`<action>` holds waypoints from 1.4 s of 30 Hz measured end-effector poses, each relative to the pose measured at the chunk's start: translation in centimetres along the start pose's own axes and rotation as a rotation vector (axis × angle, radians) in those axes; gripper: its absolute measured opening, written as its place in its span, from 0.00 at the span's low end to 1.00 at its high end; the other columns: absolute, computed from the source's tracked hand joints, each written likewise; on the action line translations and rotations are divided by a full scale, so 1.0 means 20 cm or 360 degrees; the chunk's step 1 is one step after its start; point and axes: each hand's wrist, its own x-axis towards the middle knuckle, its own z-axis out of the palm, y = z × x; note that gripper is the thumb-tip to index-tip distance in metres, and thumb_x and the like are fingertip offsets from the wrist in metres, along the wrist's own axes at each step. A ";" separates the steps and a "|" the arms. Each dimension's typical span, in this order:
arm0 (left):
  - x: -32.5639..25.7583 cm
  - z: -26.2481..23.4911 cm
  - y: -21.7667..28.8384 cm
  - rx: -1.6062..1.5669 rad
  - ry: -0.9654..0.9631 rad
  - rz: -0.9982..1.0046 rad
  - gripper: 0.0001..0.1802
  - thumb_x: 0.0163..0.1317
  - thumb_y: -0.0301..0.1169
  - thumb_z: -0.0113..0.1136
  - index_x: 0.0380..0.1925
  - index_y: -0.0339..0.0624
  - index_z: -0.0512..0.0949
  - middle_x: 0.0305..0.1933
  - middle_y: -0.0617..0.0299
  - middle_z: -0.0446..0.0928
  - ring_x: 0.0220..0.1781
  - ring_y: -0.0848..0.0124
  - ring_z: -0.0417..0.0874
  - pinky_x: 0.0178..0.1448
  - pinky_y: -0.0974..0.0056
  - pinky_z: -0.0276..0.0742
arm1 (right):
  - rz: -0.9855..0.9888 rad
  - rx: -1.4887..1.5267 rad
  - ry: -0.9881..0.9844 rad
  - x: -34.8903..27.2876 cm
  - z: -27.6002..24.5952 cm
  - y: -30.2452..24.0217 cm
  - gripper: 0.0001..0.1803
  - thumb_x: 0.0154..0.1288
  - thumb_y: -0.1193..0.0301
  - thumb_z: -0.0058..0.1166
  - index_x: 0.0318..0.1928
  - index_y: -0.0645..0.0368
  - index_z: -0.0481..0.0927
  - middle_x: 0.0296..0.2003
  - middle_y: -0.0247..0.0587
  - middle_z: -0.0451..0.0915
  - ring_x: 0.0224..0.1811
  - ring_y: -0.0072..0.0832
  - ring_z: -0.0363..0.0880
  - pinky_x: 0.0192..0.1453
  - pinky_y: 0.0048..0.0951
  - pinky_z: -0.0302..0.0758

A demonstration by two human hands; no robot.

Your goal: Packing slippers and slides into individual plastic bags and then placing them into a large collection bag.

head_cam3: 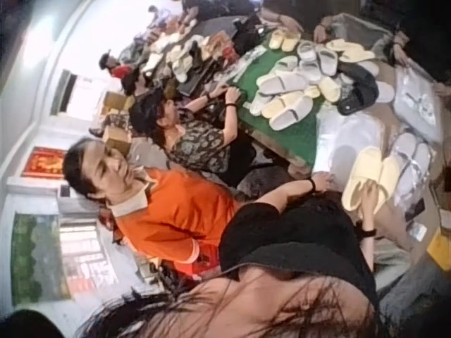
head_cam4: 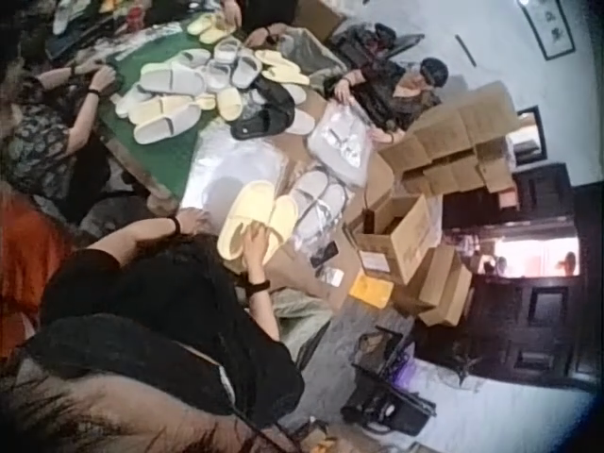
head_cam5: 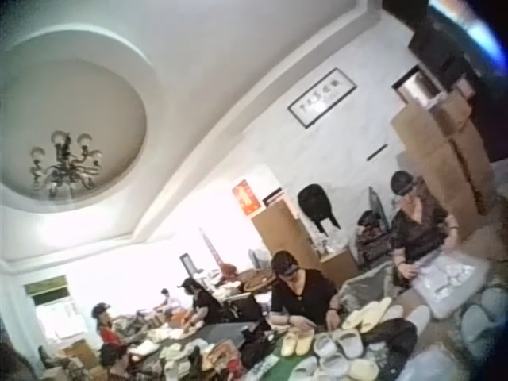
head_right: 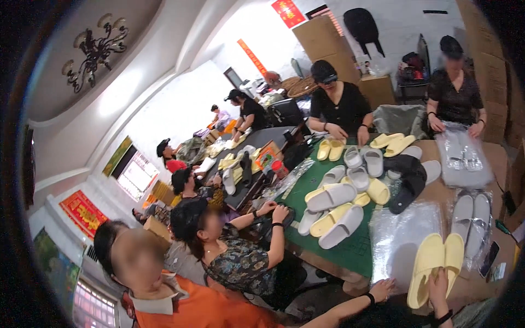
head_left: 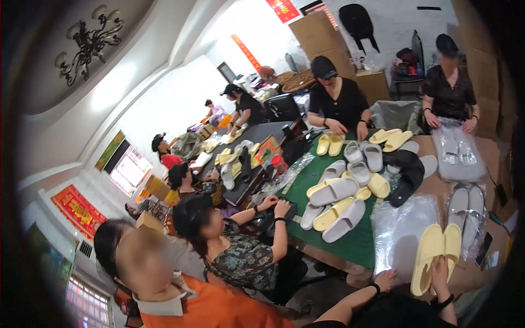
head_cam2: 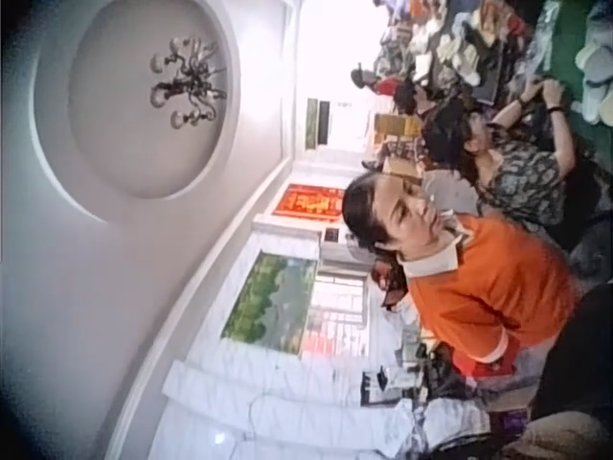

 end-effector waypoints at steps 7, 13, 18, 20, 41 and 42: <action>-0.03 0.03 0.04 -0.0246 0.0267 -0.0134 0.21 0.56 0.33 0.45 0.50 0.37 0.68 0.49 0.51 0.69 0.53 0.57 0.69 0.56 0.55 0.64 | -0.0041 0.0265 -0.0038 -0.03 -0.04 -0.10 0.16 0.53 0.76 0.50 0.44 0.69 0.69 0.47 0.59 0.68 0.49 0.51 0.67 0.53 0.40 0.65; -0.06 -0.03 -0.01 -0.0409 0.0122 -0.0297 0.20 0.52 0.30 0.47 0.45 0.32 0.69 0.41 0.48 0.72 0.44 0.55 0.73 0.47 0.54 0.69 | -0.0042 0.0210 -0.0357 0.01 -0.11 -0.16 0.18 0.54 0.69 0.54 0.43 0.67 0.70 0.45 0.53 0.69 0.48 0.44 0.68 0.52 0.33 0.67; -0.08 0.01 -0.05 0.0080 0.0579 0.0071 0.26 0.52 0.34 0.50 0.51 0.30 0.67 0.52 0.52 0.68 0.51 0.60 0.69 0.51 0.57 0.66 | -0.0140 0.0425 -0.0589 0.00 -0.22 -0.13 0.20 0.56 0.67 0.54 0.47 0.65 0.72 0.46 0.49 0.72 0.50 0.39 0.71 0.52 0.31 0.68; -0.09 -0.06 -0.01 0.0042 0.0501 0.0060 0.30 0.52 0.38 0.50 0.54 0.30 0.64 0.57 0.52 0.65 0.54 0.61 0.68 0.55 0.57 0.64 | -0.0081 0.0405 -0.0667 0.00 -0.23 -0.04 0.18 0.57 0.67 0.53 0.46 0.64 0.73 0.45 0.48 0.74 0.49 0.37 0.72 0.52 0.30 0.68; -0.02 -0.25 -0.17 -0.0575 0.1069 -0.0261 0.04 0.50 0.27 0.54 0.23 0.39 0.78 0.26 0.50 0.75 0.34 0.53 0.76 0.40 0.53 0.71 | 0.0423 0.0971 -0.1554 -0.03 -0.34 0.00 0.16 0.62 0.74 0.48 0.50 0.65 0.73 0.45 0.32 0.75 0.47 0.18 0.69 0.53 0.21 0.66; -0.01 -0.26 -0.17 -0.0815 0.1138 -0.0382 0.06 0.52 0.27 0.53 0.25 0.39 0.78 0.28 0.51 0.76 0.35 0.54 0.76 0.41 0.53 0.70 | 0.0239 0.0904 -0.1577 -0.03 -0.34 0.01 0.17 0.62 0.74 0.48 0.51 0.65 0.73 0.45 0.33 0.76 0.47 0.17 0.70 0.52 0.21 0.66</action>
